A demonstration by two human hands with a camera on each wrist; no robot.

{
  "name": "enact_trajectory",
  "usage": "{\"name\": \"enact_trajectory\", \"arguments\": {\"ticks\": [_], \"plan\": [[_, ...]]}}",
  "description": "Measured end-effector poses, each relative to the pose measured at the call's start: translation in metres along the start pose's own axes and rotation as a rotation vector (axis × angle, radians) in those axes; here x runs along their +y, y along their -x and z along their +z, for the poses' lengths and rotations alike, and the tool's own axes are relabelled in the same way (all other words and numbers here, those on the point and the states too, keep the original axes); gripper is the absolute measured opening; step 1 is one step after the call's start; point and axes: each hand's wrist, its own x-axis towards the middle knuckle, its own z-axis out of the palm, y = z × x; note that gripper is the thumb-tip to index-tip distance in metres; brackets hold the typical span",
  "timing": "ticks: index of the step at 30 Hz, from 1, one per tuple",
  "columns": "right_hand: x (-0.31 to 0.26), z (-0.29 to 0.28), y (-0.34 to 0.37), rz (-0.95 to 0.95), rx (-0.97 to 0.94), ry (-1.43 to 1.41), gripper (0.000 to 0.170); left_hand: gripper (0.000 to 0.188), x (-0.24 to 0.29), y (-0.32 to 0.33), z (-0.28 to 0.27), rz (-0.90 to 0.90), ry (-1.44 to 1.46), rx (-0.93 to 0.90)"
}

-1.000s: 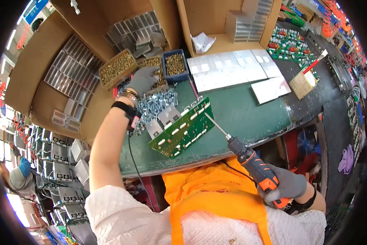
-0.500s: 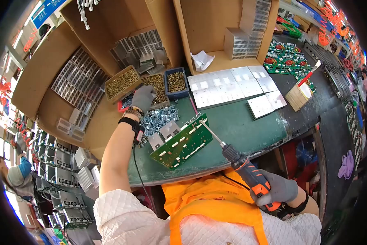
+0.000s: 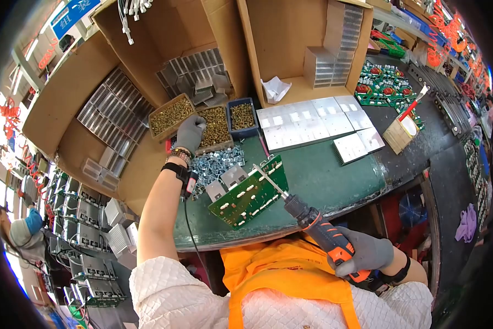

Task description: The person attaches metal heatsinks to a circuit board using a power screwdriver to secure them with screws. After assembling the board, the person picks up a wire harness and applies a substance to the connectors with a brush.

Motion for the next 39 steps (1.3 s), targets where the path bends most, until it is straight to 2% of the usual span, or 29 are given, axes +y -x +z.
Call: {"name": "enact_trajectory", "arguments": {"ticks": [1,2,4,5,6,8,12,14,17,19,25,32,39], "plan": [[0.001,-0.001,0.0,0.004,-0.002,0.015,0.081,0.019,0.002,0.0,0.0,-0.111,0.15,-0.054],[0.0,0.0,0.0,0.003,0.001,0.014,0.081,0.019,0.001,-0.001,0.0,-0.108,0.151,-0.055],[-0.005,0.003,0.002,0.017,0.021,-0.02,0.084,0.023,0.013,0.006,-0.005,-0.115,0.711,-0.107],[-0.007,0.004,0.003,0.015,0.026,-0.027,0.084,0.027,0.017,0.013,-0.008,-0.101,0.888,-0.149],[-0.011,0.004,0.003,0.015,0.048,0.049,0.085,0.027,0.034,0.023,-0.015,-0.099,0.884,-0.158],[-0.014,0.004,0.001,0.019,0.07,0.117,0.087,0.025,0.062,0.043,-0.026,-0.04,1.159,-0.29],[-0.016,0.003,-0.007,-0.029,0.055,0.122,0.093,0.024,0.105,0.096,-0.041,-0.033,1.226,-0.36],[-0.019,0.005,-0.011,-0.042,0.052,0.155,0.094,0.023,0.11,0.118,-0.044,0.067,1.345,-0.532],[-0.025,0.007,-0.014,-0.055,0.014,0.16,0.098,0.023,0.116,0.144,-0.046,0.045,1.353,-0.489],[-0.025,0.009,-0.016,-0.137,0.018,0.242,0.098,0.024,0.123,0.156,-0.045,0.045,1.404,-0.458],[-0.032,0.012,-0.015,-0.055,-0.016,0.204,0.095,0.025,0.128,0.164,-0.045,-0.017,1.375,-0.36],[-0.032,0.013,-0.009,-0.086,-0.036,0.147,0.09,0.031,0.123,0.161,-0.046,0.0,1.345,-0.465],[-0.03,0.008,-0.006,-0.006,-0.093,0.052,0.088,0.052,0.128,0.17,-0.052,0.043,1.174,-0.44]]}}
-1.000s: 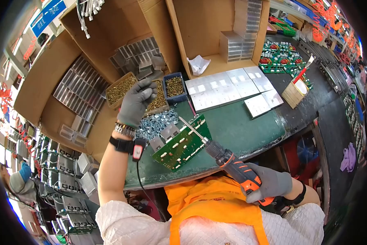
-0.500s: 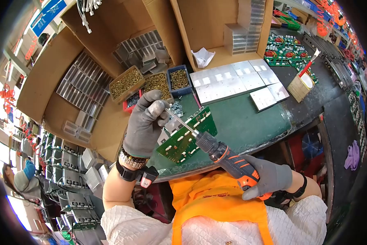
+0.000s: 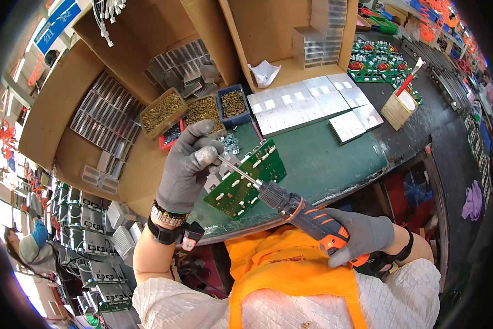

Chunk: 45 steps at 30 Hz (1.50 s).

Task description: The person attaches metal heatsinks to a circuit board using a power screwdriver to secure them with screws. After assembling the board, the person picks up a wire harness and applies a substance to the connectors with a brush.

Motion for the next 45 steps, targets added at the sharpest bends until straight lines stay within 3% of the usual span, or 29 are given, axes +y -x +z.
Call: {"name": "enact_trajectory", "arguments": {"ticks": [11,20,23,30,45], "plan": [[0.012,0.004,-0.002,-0.028,0.059,0.197,0.092,0.051,-0.006,0.013,0.0,-0.122,0.006,0.007],[0.016,0.005,0.0,-0.026,0.029,0.119,0.09,0.032,-0.028,0.028,0.009,0.059,0.136,0.124],[0.015,0.004,0.001,0.027,-0.027,-0.002,0.087,0.028,-0.024,0.032,0.017,0.017,0.197,0.103],[0.007,0.007,0.009,-0.068,0.032,0.108,0.082,0.017,-0.022,0.026,0.012,0.095,0.335,-0.008],[0.002,0.006,0.01,-0.04,0.054,0.133,0.088,0.023,-0.021,0.026,0.016,0.076,0.263,0.08]]}}
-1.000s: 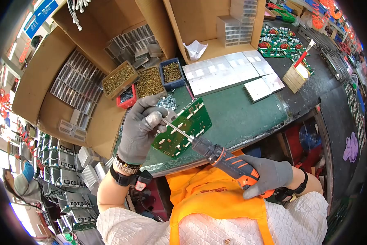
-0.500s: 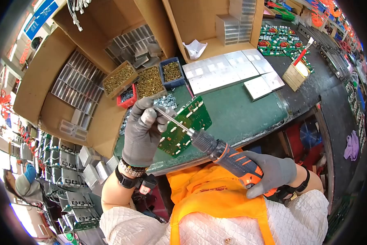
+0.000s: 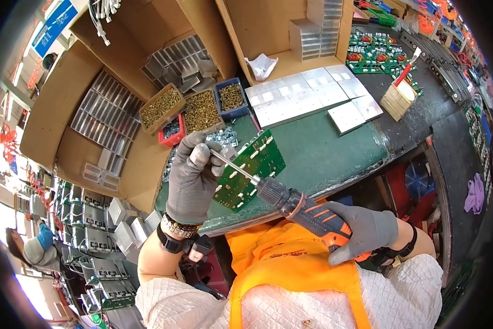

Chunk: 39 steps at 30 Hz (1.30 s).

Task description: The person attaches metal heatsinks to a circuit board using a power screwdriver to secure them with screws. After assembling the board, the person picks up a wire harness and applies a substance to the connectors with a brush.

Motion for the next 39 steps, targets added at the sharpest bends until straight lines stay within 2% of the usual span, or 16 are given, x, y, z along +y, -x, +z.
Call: {"name": "enact_trajectory", "arguments": {"ticks": [7,10,12,15,18,22,25,27,28,30,31,32,34,35,37,39], "plan": [[0.004,0.001,-0.003,-0.022,0.013,0.032,0.088,0.024,0.001,-0.001,-0.001,-0.026,0.047,0.025],[0.001,0.0,0.0,0.024,-0.005,-0.005,0.087,0.023,0.004,0.0,0.001,0.009,-0.046,0.019],[0.01,-0.002,-0.003,0.004,-0.014,0.004,0.087,0.022,0.004,0.001,0.001,0.13,-0.291,0.009],[0.015,-0.002,-0.006,-0.004,-0.023,0.021,0.088,0.021,0.005,-0.002,-0.006,-0.011,-0.145,-0.05],[0.013,-0.001,-0.005,0.019,-0.027,0.026,0.089,0.02,0.01,-0.004,-0.011,-0.085,-0.204,-0.086],[0.024,-0.001,-0.006,0.002,-0.033,-0.044,0.088,0.02,0.011,-0.002,-0.011,-0.122,-0.23,-0.093],[0.025,0.0,-0.005,0.001,-0.069,-0.14,0.086,0.018,0.006,0.003,-0.008,-0.031,-0.315,-0.076],[0.032,0.0,-0.007,0.014,-0.072,-0.133,0.084,0.034,0.004,0.003,-0.013,-0.07,-0.378,-0.064],[0.035,-0.001,-0.007,0.019,-0.071,-0.124,0.082,0.034,0.007,0.0,-0.012,-0.073,-0.373,-0.059],[0.037,-0.003,-0.005,0.033,-0.049,-0.105,0.082,0.051,0.019,-0.015,-0.008,-0.024,-0.632,-0.183],[0.038,-0.003,-0.005,0.039,-0.028,-0.086,0.081,0.072,0.02,-0.027,-0.018,0.061,-0.725,-0.22],[0.038,-0.001,-0.006,0.047,-0.033,-0.087,0.081,0.08,0.027,-0.038,-0.026,0.007,-0.863,-0.218],[0.035,0.005,-0.009,0.208,0.01,-0.008,0.081,0.09,0.021,-0.057,-0.054,-0.212,-0.98,-0.35],[0.034,0.008,-0.012,0.213,0.011,-0.006,0.081,0.09,0.016,-0.064,-0.066,-0.212,-0.974,-0.349],[0.034,0.012,-0.017,0.292,-0.022,-0.115,0.081,0.11,0.008,-0.074,-0.076,-0.394,-1.379,-0.604],[0.051,0.013,-0.027,0.23,0.001,-0.06,0.081,0.109,0.005,-0.077,-0.079,-0.468,-1.309,-0.629]]}}
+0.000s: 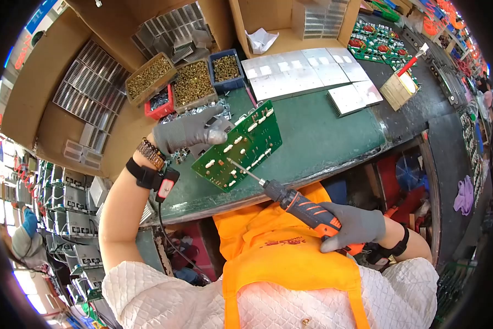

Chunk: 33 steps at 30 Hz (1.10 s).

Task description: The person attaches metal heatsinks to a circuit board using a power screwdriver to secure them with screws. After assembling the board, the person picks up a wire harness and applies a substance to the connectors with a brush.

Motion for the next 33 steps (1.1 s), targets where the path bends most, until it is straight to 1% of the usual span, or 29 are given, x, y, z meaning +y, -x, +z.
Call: {"name": "enact_trajectory", "arguments": {"ticks": [1,2,3,5,6,9,11,12,13,14,15,16,17,19,20,21,23,24,25,27,28,30,32,33], "plan": [[0.005,0.001,-0.005,-0.067,0.025,0.053,0.081,0.109,0.001,0.0,0.0,-0.016,0.065,-0.063],[0.005,0.002,-0.006,-0.064,0.022,0.051,0.081,0.106,0.002,0.0,-0.001,-0.049,0.092,-0.12],[0.004,0.003,-0.007,-0.051,0.033,0.058,0.081,0.106,0.001,0.001,0.0,-0.05,0.094,-0.121],[0.003,0.004,-0.008,-0.038,0.047,0.067,0.082,0.103,0.001,0.003,0.003,-0.089,0.25,-0.174],[0.004,0.005,-0.008,-0.039,0.058,0.066,0.083,0.103,0.002,0.003,0.003,-0.086,0.252,-0.174],[0.003,0.007,-0.007,-0.033,0.061,0.042,0.084,0.101,0.003,0.006,0.006,-0.057,0.202,-0.136],[0.002,0.009,-0.007,-0.03,0.05,0.015,0.084,0.097,0.005,0.005,0.009,-0.041,0.299,-0.151],[0.003,0.011,-0.006,-0.033,0.017,-0.047,0.084,0.087,0.014,0.006,0.014,-0.009,0.29,-0.087],[0.003,0.013,-0.006,-0.036,-0.018,-0.11,0.084,0.087,0.01,0.006,0.015,-0.012,0.294,-0.089],[0.004,0.014,-0.006,-0.032,-0.022,-0.113,0.084,0.079,0.005,0.003,0.016,-0.02,0.291,-0.081],[0.005,0.015,-0.006,-0.023,-0.075,-0.141,0.083,0.072,0.004,0.003,0.018,-0.027,0.287,-0.077],[0.006,0.016,-0.006,-0.014,-0.127,-0.172,0.083,0.065,0.005,0.004,0.026,0.03,0.34,0.016],[0.003,0.022,-0.004,-0.011,-0.128,-0.184,0.083,0.065,0.006,0.006,0.025,0.026,0.34,0.004],[-0.009,0.036,0.002,0.01,0.016,-0.166,0.055,0.065,0.006,0.004,0.025,0.053,0.342,-0.015],[-0.015,0.041,0.005,0.013,0.021,-0.179,0.055,0.063,-0.001,0.002,0.025,0.06,0.3,0.003],[-0.021,0.045,0.008,0.046,-0.009,-0.215,0.054,0.063,0.004,0.003,0.025,0.061,0.302,-0.014],[-0.025,0.053,0.011,0.088,-0.032,-0.278,0.052,0.059,0.019,0.008,0.026,0.054,0.442,-0.097],[-0.027,0.055,0.011,0.1,-0.08,-0.348,0.051,0.054,0.014,0.006,0.023,0.001,0.404,-0.11],[-0.028,0.057,0.011,0.109,-0.127,-0.41,0.05,0.054,0.013,0.005,0.025,0.006,0.403,-0.12],[-0.023,0.059,0.009,0.088,-0.132,-0.41,0.05,0.057,0.013,0.008,0.025,-0.005,0.392,-0.059],[-0.021,0.06,0.007,0.069,-0.145,-0.404,0.049,0.057,0.01,0.007,0.024,-0.004,0.392,-0.057],[-0.019,0.064,0.007,0.039,-0.13,-0.436,0.048,0.065,0.002,0.004,0.022,0.019,0.317,-0.061],[-0.017,0.064,0.007,0.007,-0.108,-0.471,0.049,0.068,0.006,0.007,0.021,0.016,0.305,-0.053],[-0.016,0.063,0.006,0.01,-0.127,-0.476,0.046,0.071,0.008,0.007,0.02,0.011,0.296,-0.047]]}}
